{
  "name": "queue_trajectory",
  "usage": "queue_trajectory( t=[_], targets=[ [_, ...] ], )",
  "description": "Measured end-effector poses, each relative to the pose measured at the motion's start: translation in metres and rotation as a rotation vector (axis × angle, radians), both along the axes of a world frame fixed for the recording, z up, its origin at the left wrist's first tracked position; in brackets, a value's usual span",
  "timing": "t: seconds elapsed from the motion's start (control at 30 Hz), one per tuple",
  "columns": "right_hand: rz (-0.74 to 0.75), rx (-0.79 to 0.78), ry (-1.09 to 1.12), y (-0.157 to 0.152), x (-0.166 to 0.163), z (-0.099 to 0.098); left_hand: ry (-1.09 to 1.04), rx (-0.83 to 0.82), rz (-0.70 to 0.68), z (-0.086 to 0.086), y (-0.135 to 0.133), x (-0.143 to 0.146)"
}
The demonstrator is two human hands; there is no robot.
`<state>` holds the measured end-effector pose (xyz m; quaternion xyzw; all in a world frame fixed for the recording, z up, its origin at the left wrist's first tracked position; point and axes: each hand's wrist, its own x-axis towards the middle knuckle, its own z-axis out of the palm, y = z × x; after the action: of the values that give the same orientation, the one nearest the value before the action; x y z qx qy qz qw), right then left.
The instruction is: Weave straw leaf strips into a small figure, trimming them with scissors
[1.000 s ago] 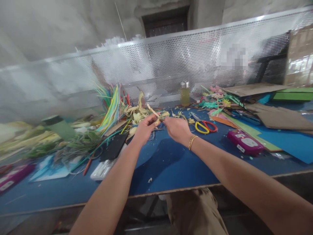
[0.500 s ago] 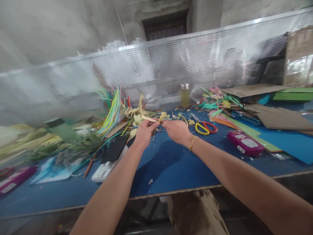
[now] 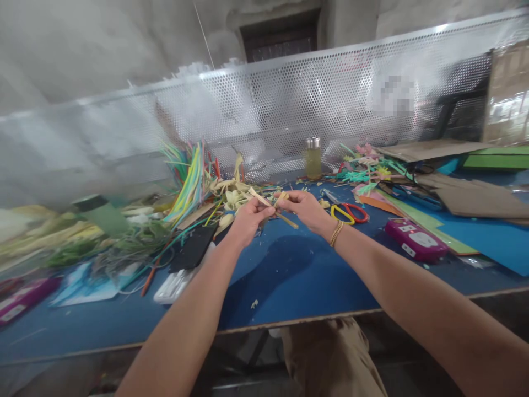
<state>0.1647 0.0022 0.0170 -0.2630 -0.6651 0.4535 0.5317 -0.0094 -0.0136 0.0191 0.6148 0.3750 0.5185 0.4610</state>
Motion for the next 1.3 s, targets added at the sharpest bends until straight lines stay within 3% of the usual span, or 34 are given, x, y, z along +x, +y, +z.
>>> queue_trajectory(
  t=[0.3, 0.57, 0.87, 1.03, 1.17, 1.3],
  targets=[
    [0.050, -0.052, 0.126, -0.004, 0.002, 0.006, 0.042, -0.100, -0.161, 0.003, -0.010, 0.008],
    [0.106, -0.012, 0.034, -0.007, 0.004, 0.008, -0.065, -0.259, -0.101, -0.008, -0.006, 0.009],
    [-0.107, 0.051, -0.165, -0.001, -0.002, -0.003, -0.048, -0.053, 0.109, -0.010, 0.001, 0.012],
    [-0.202, 0.048, -0.112, 0.002, -0.011, -0.017, 0.130, 0.068, 0.258, -0.010, -0.003, 0.015],
    [-0.353, 0.025, -0.034, 0.005, -0.018, -0.022, 0.137, 0.078, 0.261, -0.013, -0.002, 0.021],
    [-0.154, -0.172, 0.243, 0.003, -0.021, -0.019, -0.126, 0.017, 0.156, -0.015, -0.001, 0.029]
  ],
)
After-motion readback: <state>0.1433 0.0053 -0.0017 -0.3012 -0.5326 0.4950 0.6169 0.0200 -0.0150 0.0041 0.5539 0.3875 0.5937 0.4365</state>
